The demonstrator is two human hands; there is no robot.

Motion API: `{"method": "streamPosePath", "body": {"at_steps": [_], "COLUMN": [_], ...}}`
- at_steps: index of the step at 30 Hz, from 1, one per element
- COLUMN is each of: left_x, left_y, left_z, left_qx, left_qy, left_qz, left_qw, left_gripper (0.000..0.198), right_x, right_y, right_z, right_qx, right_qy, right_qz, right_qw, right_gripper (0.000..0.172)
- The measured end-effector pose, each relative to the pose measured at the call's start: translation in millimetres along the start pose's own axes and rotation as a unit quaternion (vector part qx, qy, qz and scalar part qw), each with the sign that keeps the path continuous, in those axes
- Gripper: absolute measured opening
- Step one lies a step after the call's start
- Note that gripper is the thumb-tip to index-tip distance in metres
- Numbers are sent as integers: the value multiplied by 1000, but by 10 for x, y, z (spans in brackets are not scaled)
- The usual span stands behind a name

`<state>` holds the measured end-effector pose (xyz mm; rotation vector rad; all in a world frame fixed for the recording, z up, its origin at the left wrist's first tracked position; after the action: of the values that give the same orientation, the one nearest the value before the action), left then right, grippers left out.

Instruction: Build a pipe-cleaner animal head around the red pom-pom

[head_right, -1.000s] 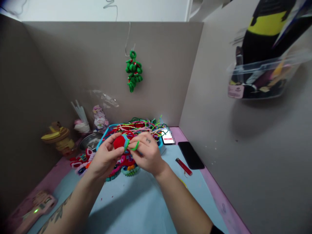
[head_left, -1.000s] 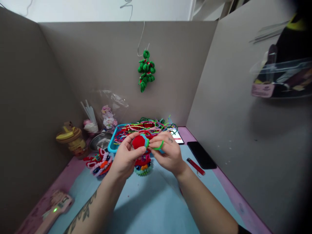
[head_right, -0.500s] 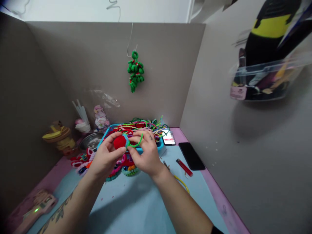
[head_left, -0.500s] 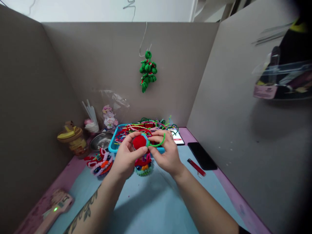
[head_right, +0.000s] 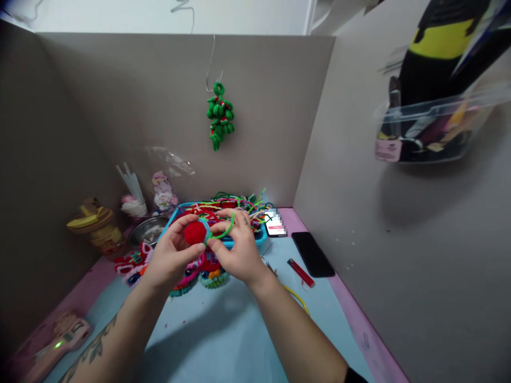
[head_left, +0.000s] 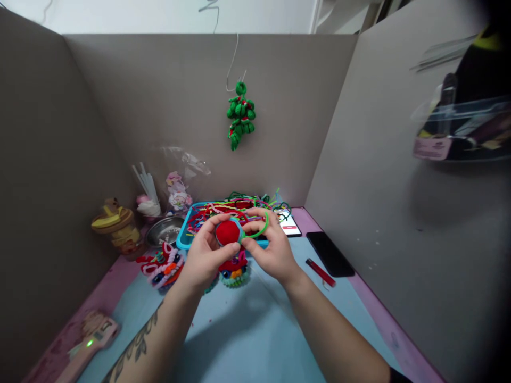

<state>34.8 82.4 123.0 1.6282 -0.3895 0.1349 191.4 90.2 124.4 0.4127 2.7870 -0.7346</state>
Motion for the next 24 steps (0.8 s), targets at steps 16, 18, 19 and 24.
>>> {"method": "streamPosePath", "body": {"at_steps": [16, 18, 19, 24], "left_x": [21, 3, -10, -62], "left_y": [78, 91, 95, 97], "left_z": [24, 18, 14, -5], "left_qx": [16, 13, 13, -2], "left_qy": [-15, -28, -34, -55], "left_qz": [-52, -58, -63, -83], "left_qw": [998, 998, 997, 995], "left_gripper": [53, 53, 53, 53], "right_x": [23, 20, 18, 21], "right_y": [-16, -10, -8, 3], "right_z": [9, 11, 10, 6], "right_qx": [103, 100, 98, 94], "right_qy": [-11, -20, -23, -25], "right_qz": [-87, -83, -80, -77], "right_qw": [991, 991, 992, 992], "right_gripper": [7, 5, 4, 9]}}
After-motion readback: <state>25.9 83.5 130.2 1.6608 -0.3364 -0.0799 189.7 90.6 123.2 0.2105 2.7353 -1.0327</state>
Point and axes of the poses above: each hand's wrist, its own z-axis away from the middle knuckle, its own x-axis out of the palm, y = z × x, the point moved 1 cm from there along -z, towards the middle knuckle, and after that the axes turned 9 degrees about -x, right-handed, at the moved point
